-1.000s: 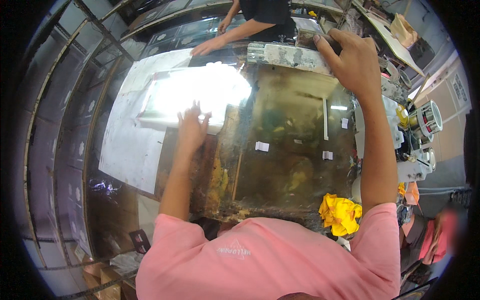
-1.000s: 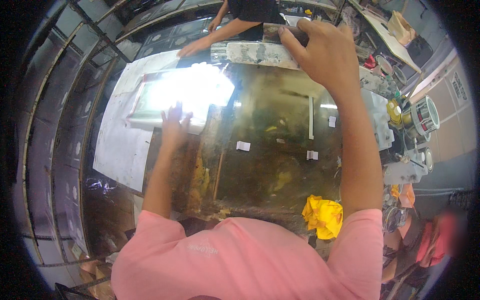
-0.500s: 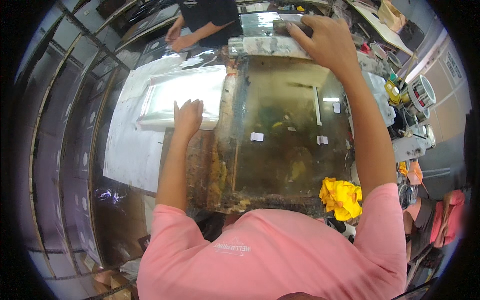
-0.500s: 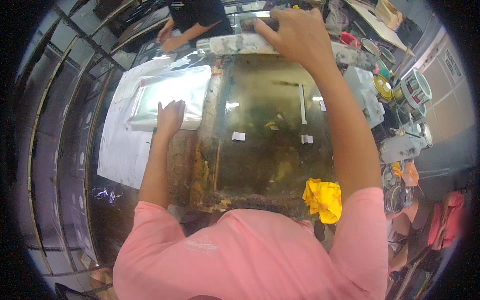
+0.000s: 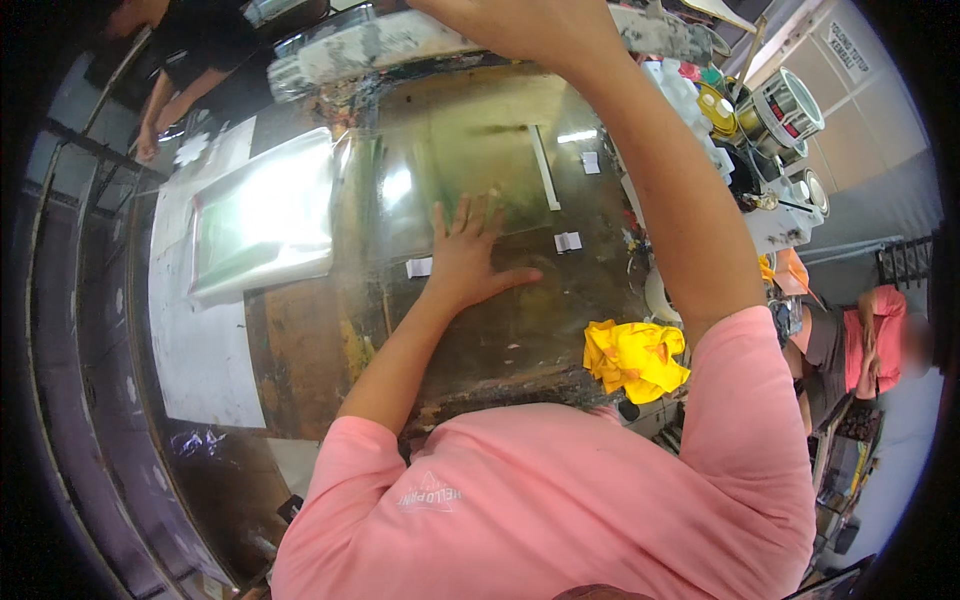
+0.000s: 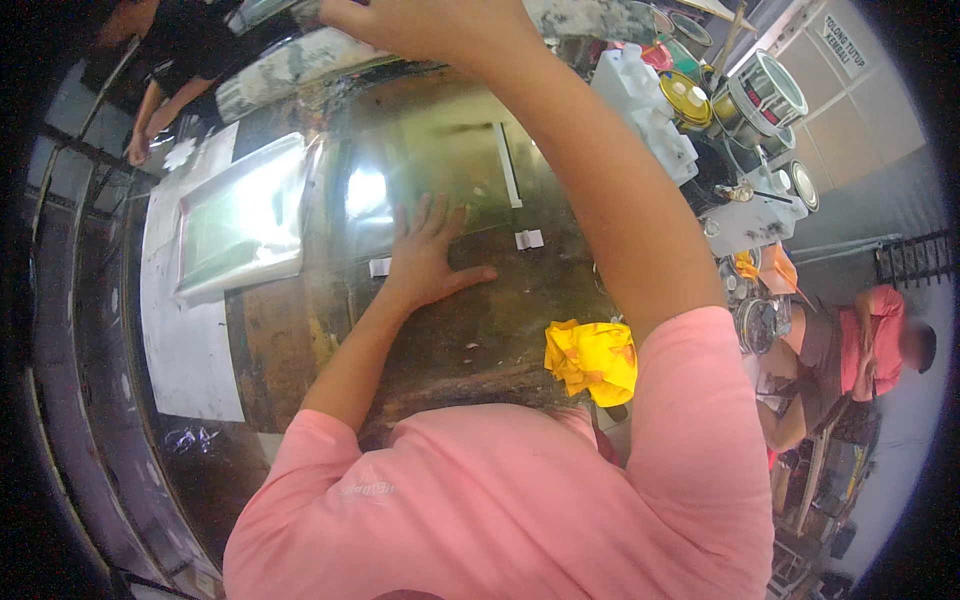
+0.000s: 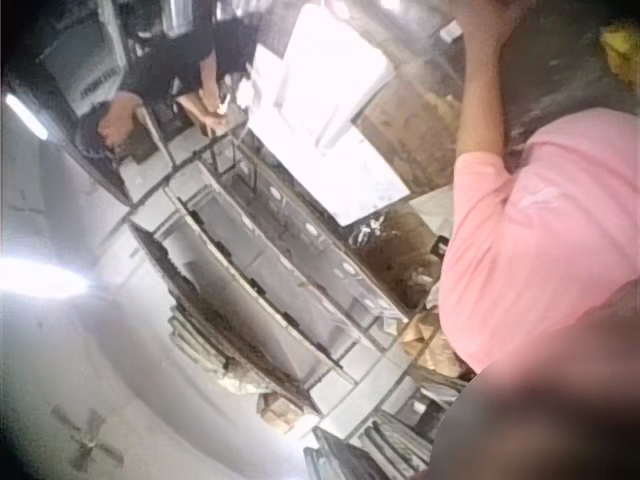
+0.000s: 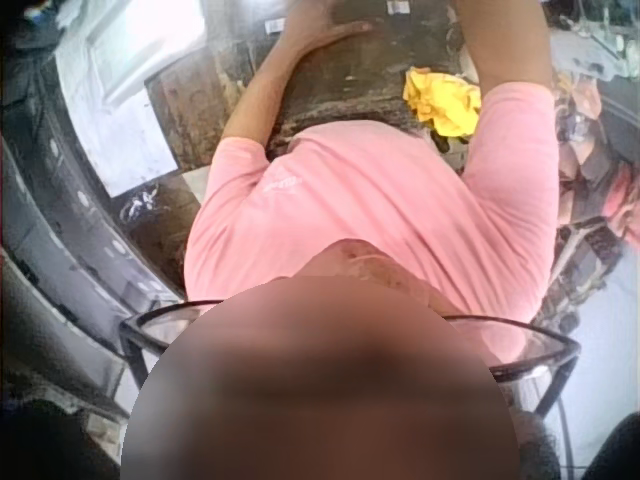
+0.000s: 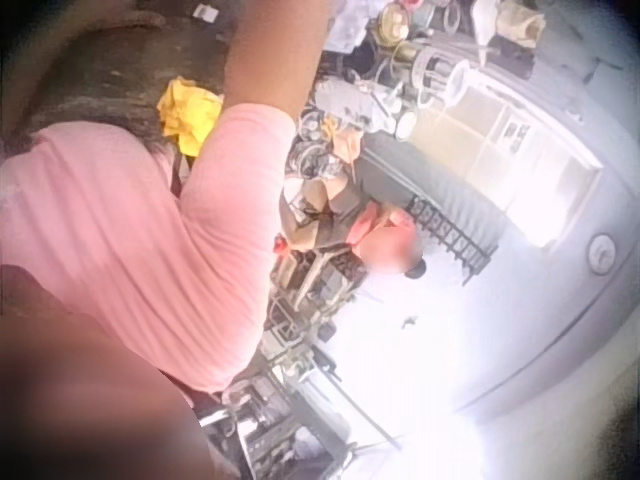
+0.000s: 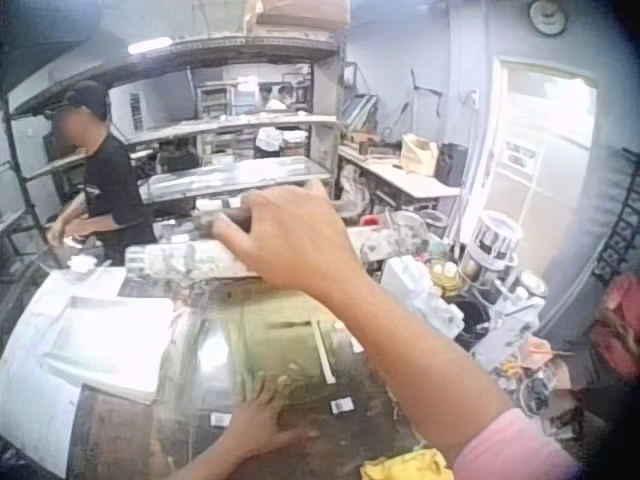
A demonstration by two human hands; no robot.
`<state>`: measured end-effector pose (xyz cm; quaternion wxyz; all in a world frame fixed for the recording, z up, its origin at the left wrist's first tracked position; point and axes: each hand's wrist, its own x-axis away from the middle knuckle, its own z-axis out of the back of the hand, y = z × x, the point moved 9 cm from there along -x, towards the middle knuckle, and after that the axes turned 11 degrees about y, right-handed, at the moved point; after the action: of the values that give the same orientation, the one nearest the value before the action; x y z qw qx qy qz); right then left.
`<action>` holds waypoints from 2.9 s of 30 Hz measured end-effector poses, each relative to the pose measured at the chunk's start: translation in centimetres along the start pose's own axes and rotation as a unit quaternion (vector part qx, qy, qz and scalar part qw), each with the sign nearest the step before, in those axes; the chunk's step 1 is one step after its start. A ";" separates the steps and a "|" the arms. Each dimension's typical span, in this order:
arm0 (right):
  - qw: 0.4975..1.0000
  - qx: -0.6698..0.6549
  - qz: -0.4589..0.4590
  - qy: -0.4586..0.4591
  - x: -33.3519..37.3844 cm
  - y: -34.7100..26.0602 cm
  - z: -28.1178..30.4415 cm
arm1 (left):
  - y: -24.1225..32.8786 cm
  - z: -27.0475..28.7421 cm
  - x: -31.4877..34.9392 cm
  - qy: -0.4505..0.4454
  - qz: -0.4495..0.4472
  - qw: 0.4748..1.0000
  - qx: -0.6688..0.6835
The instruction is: The person repeatedly uses a squeegee to pull white ink across a screen printing frame with a flower stencil, then lifts the frame to reveal the printed design on the fabric below. The person repeats this cycle multiple times on the same work area.
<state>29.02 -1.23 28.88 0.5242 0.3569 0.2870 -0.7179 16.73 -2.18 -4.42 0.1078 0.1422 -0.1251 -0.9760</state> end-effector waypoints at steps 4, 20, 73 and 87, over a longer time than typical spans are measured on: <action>1.000 -0.004 0.001 0.003 -1.3 0.5 -0.3 | 3.3 -2.4 -2.9 0.003 -0.029 0.999 0.029; 0.998 -0.029 0.022 0.056 -1.3 -0.1 0.4 | 6.3 -2.9 -3.3 0.036 -0.060 0.997 0.038; 0.988 -0.004 0.042 -0.150 14.2 -3.3 -2.9 | -9.1 14.9 4.0 0.227 0.320 0.817 0.423; 0.965 -0.079 -0.019 -0.248 27.5 -2.5 -11.7 | -9.9 5.5 10.5 0.200 0.260 0.945 0.012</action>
<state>23.72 -6.40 -0.19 0.5923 0.1192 0.2105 -0.7685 3.53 5.83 -4.68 0.3789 0.2979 -0.1453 -0.8640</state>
